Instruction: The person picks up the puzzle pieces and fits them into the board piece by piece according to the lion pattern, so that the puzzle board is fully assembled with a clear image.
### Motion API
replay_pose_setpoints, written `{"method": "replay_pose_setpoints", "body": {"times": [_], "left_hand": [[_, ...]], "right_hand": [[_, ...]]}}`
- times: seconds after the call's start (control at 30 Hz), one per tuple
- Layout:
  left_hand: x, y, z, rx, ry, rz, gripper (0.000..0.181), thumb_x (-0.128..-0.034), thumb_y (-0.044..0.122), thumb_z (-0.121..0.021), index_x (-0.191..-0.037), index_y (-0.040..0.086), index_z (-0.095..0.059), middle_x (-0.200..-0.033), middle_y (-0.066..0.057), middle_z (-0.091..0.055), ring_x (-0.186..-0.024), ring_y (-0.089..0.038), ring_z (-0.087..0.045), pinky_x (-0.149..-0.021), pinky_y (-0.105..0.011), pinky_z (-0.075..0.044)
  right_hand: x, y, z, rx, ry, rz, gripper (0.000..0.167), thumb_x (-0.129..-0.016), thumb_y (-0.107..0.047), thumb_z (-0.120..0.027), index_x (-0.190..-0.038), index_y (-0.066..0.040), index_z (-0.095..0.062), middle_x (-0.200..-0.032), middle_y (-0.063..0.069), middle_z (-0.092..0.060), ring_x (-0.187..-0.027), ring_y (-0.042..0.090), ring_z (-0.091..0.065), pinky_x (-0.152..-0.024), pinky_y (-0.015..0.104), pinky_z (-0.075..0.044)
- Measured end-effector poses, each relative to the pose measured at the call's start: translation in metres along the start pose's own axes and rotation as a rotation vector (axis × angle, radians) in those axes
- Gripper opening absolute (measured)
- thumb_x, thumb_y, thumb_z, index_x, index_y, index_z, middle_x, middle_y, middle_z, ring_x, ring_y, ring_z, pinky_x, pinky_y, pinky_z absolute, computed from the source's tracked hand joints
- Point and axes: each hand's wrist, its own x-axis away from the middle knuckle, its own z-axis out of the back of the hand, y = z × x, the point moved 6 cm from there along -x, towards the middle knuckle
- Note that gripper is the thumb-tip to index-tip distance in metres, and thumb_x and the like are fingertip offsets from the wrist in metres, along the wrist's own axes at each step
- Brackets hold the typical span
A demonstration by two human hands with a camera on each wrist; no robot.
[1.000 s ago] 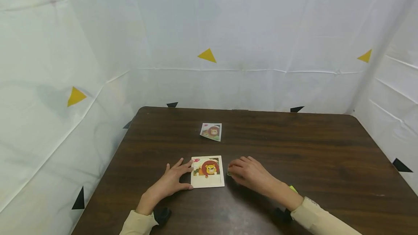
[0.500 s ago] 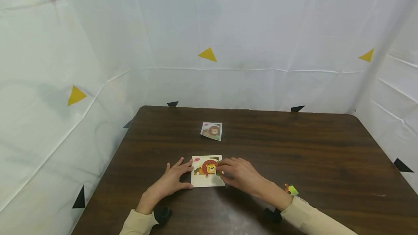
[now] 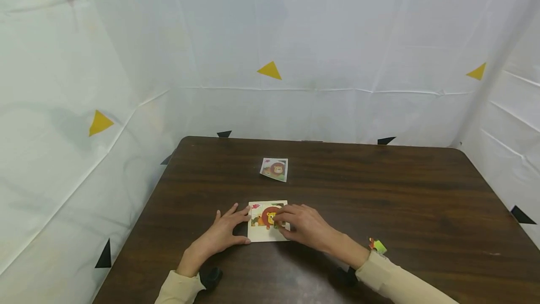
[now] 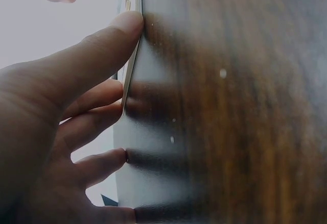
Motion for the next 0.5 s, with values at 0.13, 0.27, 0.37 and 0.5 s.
{"method": "replay_pose_setpoints", "body": {"times": [0.13,0.27,0.37,0.5], "left_hand": [[0.0,0.001,0.001,0.002,0.001,-0.006,0.061,-0.0782,0.033,-0.079,-0.13,0.006,-0.06,-0.151,-0.011,-0.039,-0.142,-0.04,-0.022,-0.098,-0.078,-0.008],[0.001,0.002,0.001,0.002,0.004,-0.011,0.061,-0.078,0.033,-0.079,-0.13,0.006,-0.06,-0.15,-0.011,-0.04,-0.142,-0.041,-0.022,-0.098,-0.079,-0.008],[0.001,0.002,0.001,0.002,0.004,-0.009,0.06,-0.0781,0.033,-0.079,-0.129,0.006,-0.061,-0.15,-0.011,-0.04,-0.142,-0.041,-0.022,-0.098,-0.078,-0.008],[0.001,0.002,0.001,0.006,0.002,-0.009,0.06,-0.0781,0.033,-0.079,-0.128,0.006,-0.061,-0.15,-0.011,-0.039,-0.142,-0.041,-0.022,-0.098,-0.078,-0.008]], "right_hand": [[-0.002,0.0,-0.004,-0.044,-0.02,-0.006,0.023,-0.08,-0.019,-0.077,-0.103,-0.014,-0.072,-0.105,-0.003,-0.068,-0.088,0.009,-0.062,-0.072,0.03,-0.051],[-0.005,-0.001,-0.009,-0.063,-0.039,0.0,0.024,-0.082,-0.018,-0.076,-0.104,-0.013,-0.072,-0.105,-0.003,-0.069,-0.09,0.009,-0.062,-0.073,0.029,-0.051],[-0.009,-0.003,-0.012,-0.074,-0.059,-0.002,0.022,-0.083,-0.018,-0.075,-0.105,-0.014,-0.072,-0.108,-0.003,-0.069,-0.095,0.009,-0.063,-0.077,0.032,-0.052],[-0.014,-0.006,-0.017,-0.082,-0.078,0.011,0.02,-0.084,-0.018,-0.074,-0.104,-0.015,-0.072,-0.111,-0.003,-0.068,-0.1,0.009,-0.062,-0.08,0.035,-0.052]]}}
